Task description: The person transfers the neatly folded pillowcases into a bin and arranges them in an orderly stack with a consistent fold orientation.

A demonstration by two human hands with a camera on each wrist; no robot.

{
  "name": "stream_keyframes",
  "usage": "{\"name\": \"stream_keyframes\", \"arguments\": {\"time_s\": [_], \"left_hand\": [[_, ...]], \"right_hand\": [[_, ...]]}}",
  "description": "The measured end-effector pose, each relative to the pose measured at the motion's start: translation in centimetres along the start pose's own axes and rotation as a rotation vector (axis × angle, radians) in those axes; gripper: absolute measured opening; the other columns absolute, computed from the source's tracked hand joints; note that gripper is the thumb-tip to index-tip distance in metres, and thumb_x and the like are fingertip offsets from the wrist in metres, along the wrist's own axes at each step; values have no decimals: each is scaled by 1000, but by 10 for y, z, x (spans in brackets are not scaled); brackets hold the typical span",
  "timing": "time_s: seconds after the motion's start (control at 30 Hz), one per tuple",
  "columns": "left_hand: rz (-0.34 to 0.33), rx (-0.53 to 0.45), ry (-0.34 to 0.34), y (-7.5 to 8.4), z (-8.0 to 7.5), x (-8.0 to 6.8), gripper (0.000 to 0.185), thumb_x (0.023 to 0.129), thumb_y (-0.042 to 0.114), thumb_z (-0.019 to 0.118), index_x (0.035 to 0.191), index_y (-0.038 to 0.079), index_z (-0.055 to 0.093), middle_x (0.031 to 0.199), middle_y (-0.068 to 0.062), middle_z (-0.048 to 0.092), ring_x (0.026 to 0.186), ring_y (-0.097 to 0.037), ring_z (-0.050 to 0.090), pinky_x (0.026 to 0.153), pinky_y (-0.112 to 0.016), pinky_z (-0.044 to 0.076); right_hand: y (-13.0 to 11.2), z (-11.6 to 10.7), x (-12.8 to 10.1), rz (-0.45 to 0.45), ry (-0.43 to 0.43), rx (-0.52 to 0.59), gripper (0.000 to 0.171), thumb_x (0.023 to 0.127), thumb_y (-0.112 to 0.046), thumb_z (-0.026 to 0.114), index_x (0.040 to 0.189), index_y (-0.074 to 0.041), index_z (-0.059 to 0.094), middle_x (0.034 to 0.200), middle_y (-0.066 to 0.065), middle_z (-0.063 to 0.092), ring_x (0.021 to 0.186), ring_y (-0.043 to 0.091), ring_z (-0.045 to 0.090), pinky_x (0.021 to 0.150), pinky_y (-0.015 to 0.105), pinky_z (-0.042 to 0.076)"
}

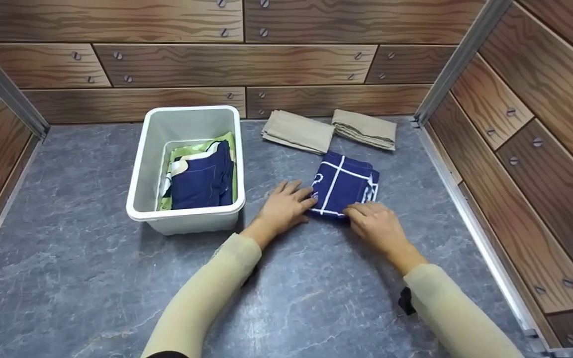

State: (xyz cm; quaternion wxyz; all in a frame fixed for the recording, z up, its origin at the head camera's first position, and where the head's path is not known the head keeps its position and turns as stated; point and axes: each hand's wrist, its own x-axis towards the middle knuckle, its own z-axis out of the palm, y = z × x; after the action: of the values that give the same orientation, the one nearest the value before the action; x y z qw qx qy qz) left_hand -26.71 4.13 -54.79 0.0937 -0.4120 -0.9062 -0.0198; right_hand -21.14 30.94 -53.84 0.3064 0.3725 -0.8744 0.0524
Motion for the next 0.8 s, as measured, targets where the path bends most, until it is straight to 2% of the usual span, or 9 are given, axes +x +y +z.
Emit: {"name": "stream_keyframes", "arguments": {"time_s": [0.1,0.2,0.3,0.37,0.43,0.53,0.63,0.73,0.8], "left_hand": [[26,-21,64,1,-1,2,51,90,42,69,137,25,60,147,-1,52,140,-32,42,114,-54,35],[50,-91,154,2,-2,3,45,89,36,71,131,22,62,143,-2,56,137,-33,46,112,-53,38],[58,-241,228,3,-4,6,48,88,32,72,133,18,60,143,-4,56,136,-34,46,113,-54,37],[47,-385,268,3,-4,7,53,88,29,73,136,16,58,145,-7,54,138,-35,44,115,-54,33],[19,-535,305,3,-6,10,53,89,26,73,138,14,56,146,-9,54,139,-33,43,118,-50,30],[-26,-707,382,5,-11,14,43,92,21,71,132,11,61,140,-9,59,138,-31,46,120,-43,29],[-52,-794,456,6,-21,19,30,95,20,67,124,9,66,129,-8,66,131,-27,53,117,-36,35],[-26,-855,513,6,-34,22,27,97,20,65,119,5,67,120,-9,69,121,-22,61,110,-31,42],[-5,-918,523,8,-43,22,27,98,20,64,119,3,66,117,-9,70,113,-18,64,104,-29,47]], "right_hand": [[3,-8,6,24,24,5,17,84,-6,64,99,-8,72,94,7,75,82,28,71,88,49,56],[6,-17,13,94,39,38,18,83,-4,63,99,-8,71,94,5,75,85,27,72,96,51,52],[11,-27,20,191,77,129,19,84,-1,60,99,-7,70,93,6,74,86,27,70,90,46,55],[14,-34,26,254,123,201,21,83,1,58,98,-6,71,92,7,73,85,27,69,82,44,56],[16,-41,32,306,163,272,22,83,3,58,98,-5,71,92,7,72,84,26,68,76,41,56],[21,-51,40,365,203,346,22,83,5,59,97,-6,72,92,6,73,82,23,68,75,35,55],[24,-60,47,434,241,416,21,83,7,61,96,-5,73,92,7,74,80,19,67,74,23,52],[23,-74,56,540,286,499,19,85,9,61,98,-1,73,93,12,74,80,12,64,73,14,48],[18,-86,64,622,305,578,19,87,9,60,101,3,72,95,13,73,82,9,62,73,13,48]]}}
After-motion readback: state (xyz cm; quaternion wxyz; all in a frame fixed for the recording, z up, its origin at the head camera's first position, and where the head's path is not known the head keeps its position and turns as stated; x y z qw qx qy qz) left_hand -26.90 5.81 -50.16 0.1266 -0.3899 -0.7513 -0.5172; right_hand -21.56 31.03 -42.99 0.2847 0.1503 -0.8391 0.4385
